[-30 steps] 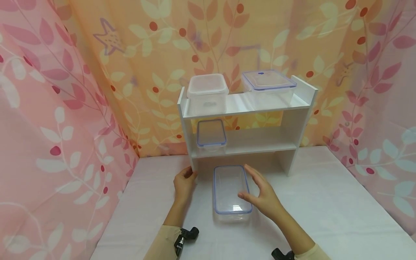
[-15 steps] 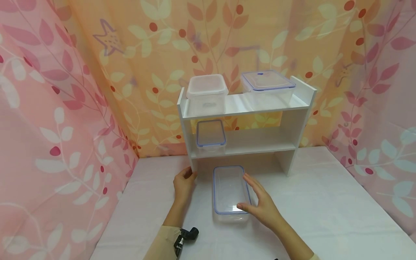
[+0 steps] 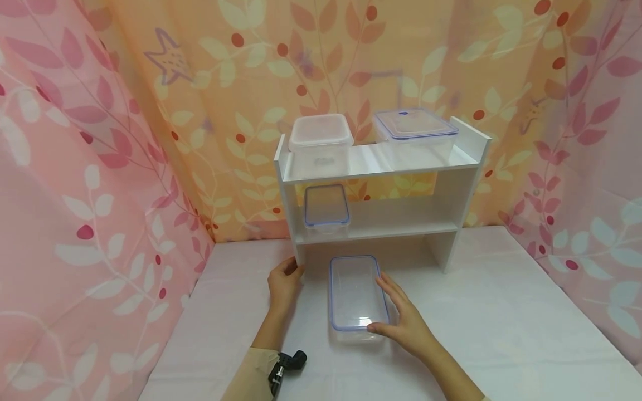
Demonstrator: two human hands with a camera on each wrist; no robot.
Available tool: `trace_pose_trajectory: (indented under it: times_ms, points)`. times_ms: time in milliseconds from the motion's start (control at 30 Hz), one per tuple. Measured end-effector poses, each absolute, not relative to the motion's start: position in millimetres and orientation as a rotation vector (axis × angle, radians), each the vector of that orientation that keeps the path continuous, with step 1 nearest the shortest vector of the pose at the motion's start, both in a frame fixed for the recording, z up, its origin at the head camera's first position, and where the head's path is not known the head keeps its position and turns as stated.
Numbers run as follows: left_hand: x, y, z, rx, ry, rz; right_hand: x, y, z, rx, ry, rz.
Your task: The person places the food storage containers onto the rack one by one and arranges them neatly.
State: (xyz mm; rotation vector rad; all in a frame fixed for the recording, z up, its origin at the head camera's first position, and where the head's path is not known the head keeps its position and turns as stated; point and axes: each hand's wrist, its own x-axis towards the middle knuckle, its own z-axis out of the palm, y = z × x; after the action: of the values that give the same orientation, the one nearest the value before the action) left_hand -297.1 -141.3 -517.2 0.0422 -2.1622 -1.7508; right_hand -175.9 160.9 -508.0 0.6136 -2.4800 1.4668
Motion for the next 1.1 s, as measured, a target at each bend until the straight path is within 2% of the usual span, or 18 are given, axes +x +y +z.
trace_pose_trajectory:
  times_ms: [1100]
  points:
    - [-299, -143, -522, 0.043, -2.196, -1.703, -185, 157, -540, 0.714, -2.549, 1.517]
